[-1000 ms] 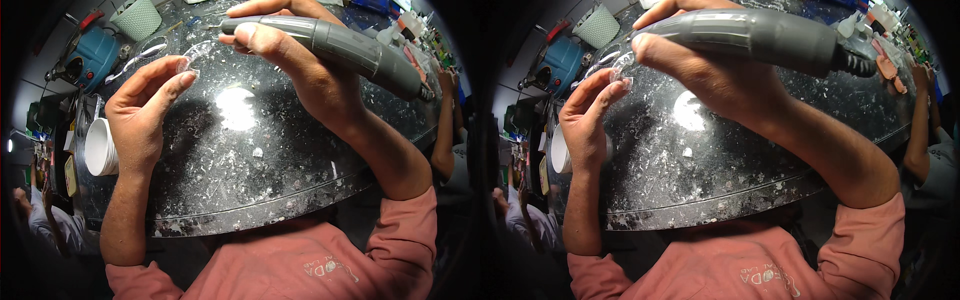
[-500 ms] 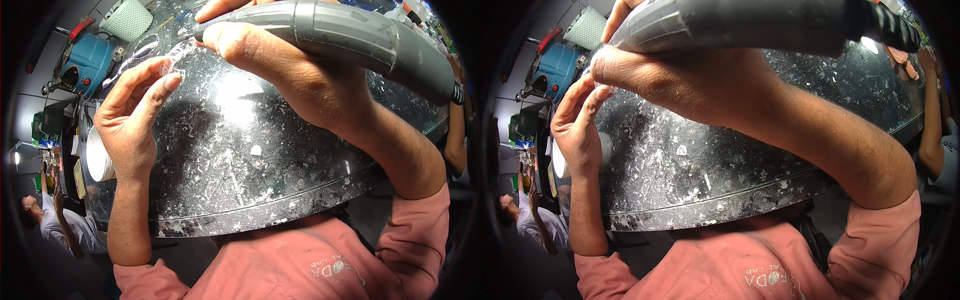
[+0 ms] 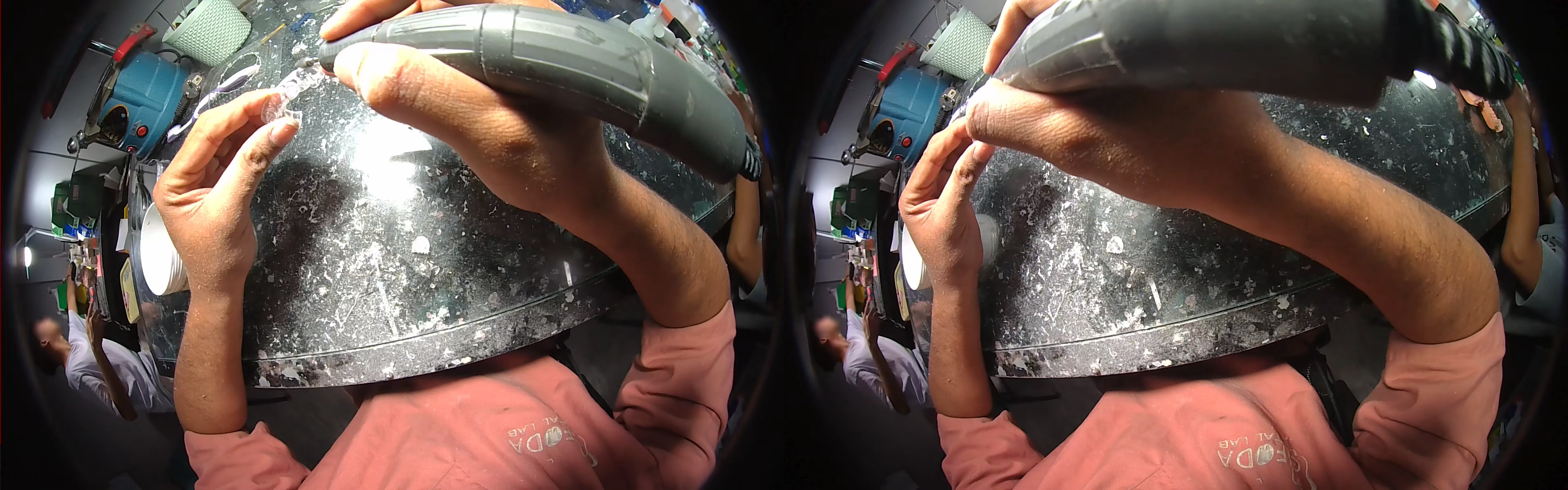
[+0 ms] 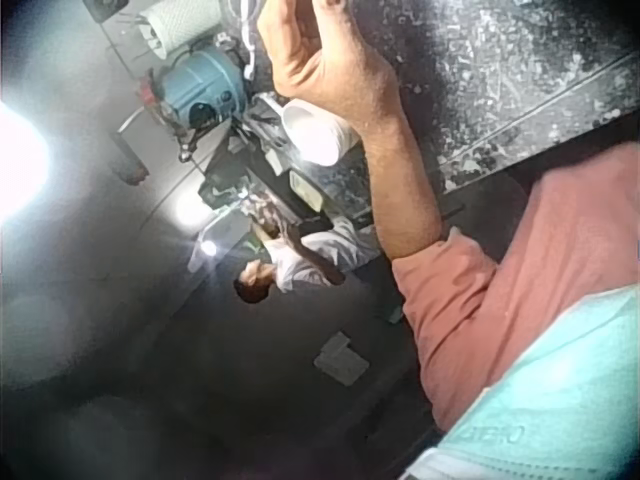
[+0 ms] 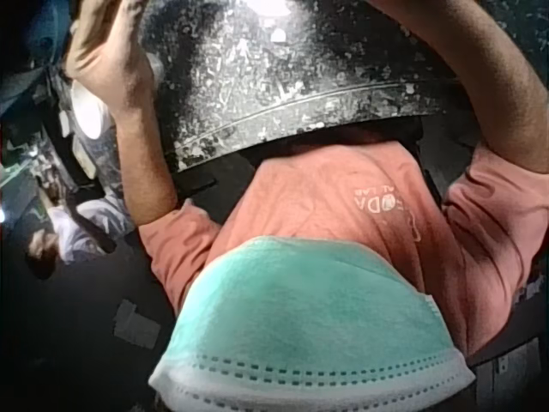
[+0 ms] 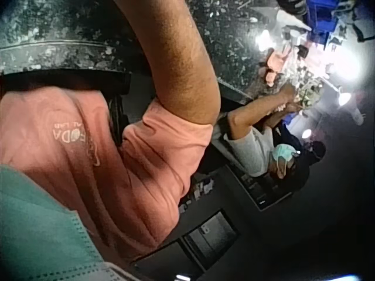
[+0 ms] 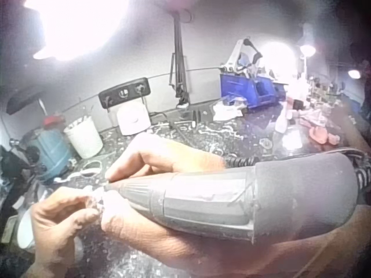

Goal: The person trims a clear dental retainer using a rotary tool, fits it onto a plaster dental cast, and grinds the edges of the retainer with the rotary tool.

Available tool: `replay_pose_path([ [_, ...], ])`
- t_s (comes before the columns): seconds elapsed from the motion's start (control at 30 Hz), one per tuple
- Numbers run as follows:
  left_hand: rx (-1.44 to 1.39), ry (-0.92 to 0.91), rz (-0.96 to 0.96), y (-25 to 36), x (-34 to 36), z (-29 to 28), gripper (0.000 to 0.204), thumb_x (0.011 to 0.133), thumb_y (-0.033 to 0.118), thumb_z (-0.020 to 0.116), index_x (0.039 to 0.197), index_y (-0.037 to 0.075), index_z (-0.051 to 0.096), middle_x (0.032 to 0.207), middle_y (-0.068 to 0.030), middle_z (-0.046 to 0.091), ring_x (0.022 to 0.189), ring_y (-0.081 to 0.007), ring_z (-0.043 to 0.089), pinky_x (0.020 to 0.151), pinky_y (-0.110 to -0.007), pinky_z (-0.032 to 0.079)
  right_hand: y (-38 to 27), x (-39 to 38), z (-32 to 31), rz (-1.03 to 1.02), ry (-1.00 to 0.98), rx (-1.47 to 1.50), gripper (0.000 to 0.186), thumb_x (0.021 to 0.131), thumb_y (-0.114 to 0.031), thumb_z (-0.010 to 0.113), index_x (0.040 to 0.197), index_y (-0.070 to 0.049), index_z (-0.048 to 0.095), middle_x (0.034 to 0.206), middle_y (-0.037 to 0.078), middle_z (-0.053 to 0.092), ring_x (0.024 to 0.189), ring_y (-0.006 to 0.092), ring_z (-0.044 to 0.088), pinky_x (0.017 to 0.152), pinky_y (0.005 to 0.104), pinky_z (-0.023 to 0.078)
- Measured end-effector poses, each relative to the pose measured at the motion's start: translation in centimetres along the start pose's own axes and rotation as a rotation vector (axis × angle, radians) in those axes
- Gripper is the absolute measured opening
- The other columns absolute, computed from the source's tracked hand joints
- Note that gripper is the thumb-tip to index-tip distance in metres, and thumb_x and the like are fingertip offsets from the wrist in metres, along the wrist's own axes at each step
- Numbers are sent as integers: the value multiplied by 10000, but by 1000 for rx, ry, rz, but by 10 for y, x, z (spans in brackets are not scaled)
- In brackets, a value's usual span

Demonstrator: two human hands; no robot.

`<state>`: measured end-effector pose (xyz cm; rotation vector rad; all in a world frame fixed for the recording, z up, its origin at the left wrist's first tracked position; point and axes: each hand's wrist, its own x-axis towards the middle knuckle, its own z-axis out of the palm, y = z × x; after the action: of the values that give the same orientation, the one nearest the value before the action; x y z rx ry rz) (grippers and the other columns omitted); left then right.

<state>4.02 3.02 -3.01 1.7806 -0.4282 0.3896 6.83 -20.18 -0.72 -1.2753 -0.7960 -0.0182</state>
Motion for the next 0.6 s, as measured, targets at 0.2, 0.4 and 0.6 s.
replay_pose_path([
  [0.2, -4, 1, -6, -2, -1, 0, 264, 777, -40, 686, 1039, -20, 653, 988, -88, 660, 919, -140, 628, 848, -260, 498, -3, -1, -3, 36, -19, 53, 232, 900, -199, 617, 1040, -17, 582, 817, 26, 601, 712, 58, 549, 611, 197, 441],
  [0.4, -51, 8, -56, -4, 1, -2, 261, 797, -21, 675, 1057, -26, 645, 1003, -96, 661, 923, -139, 628, 843, -267, 503, -6, -1, -5, 64, -35, 103, 231, 901, -204, 618, 1034, -18, 584, 812, 22, 600, 705, 54, 545, 603, 194, 438],
  [0.6, -309, 17, -198, -5, 2, -1, 251, 863, 56, 628, 1099, -29, 624, 1042, -112, 661, 916, -148, 632, 830, -292, 511, -9, -3, -17, 83, -70, 173, 231, 901, -210, 619, 1028, -20, 585, 808, 19, 599, 697, 50, 541, 594, 190, 435],
])
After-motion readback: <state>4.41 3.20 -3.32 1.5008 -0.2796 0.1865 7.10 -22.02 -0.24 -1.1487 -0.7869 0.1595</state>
